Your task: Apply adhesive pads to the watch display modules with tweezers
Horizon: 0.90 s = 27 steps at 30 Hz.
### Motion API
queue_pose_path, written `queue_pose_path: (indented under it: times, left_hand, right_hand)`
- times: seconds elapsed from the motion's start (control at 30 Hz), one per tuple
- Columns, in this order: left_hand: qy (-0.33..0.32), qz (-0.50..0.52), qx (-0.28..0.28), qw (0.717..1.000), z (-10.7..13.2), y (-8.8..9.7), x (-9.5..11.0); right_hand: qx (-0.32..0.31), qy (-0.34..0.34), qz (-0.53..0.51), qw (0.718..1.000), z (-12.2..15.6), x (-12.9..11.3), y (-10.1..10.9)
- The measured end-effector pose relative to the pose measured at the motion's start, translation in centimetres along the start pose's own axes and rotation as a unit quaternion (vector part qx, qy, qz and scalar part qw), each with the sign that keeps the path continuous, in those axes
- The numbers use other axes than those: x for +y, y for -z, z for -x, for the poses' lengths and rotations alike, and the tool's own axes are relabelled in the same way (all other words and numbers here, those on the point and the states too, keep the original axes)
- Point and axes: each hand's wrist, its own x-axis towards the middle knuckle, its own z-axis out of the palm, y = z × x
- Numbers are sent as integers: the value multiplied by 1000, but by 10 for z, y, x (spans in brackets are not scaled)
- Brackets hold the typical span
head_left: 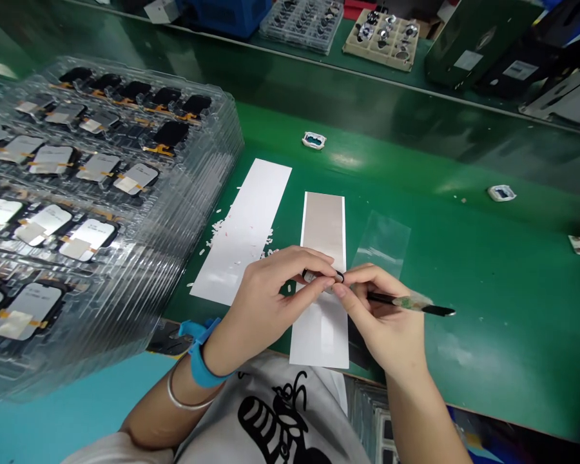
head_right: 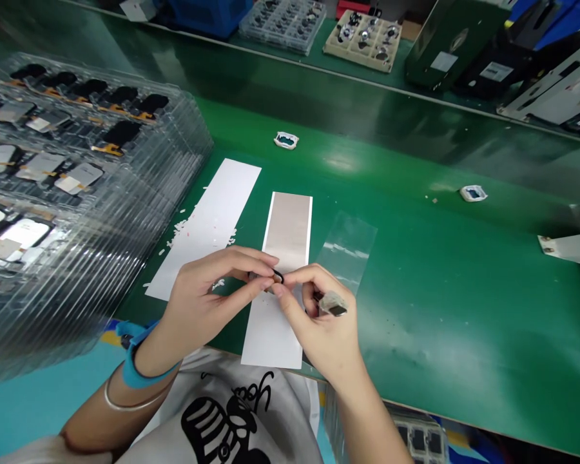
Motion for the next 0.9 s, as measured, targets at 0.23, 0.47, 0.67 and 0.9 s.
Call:
queue_pose_path:
  times: [0.23,0.47,0.67,0.9]
  left_hand:
    - [-60,-48,19,997,-1,-2,-5]
    - [17,-25,-43,999,6,-2,0]
    - [115,61,-97,987,5,1,1]
    - [119,21,-51,991,5,-4,1]
  right_hand:
    - [15,-5,-4,1000,1,0,-1]
    - [35,61,79,994,3,-3,-5]
    - [27,90,98,991,2,-5,-5]
    - [19,42,76,996,1,-2,-4]
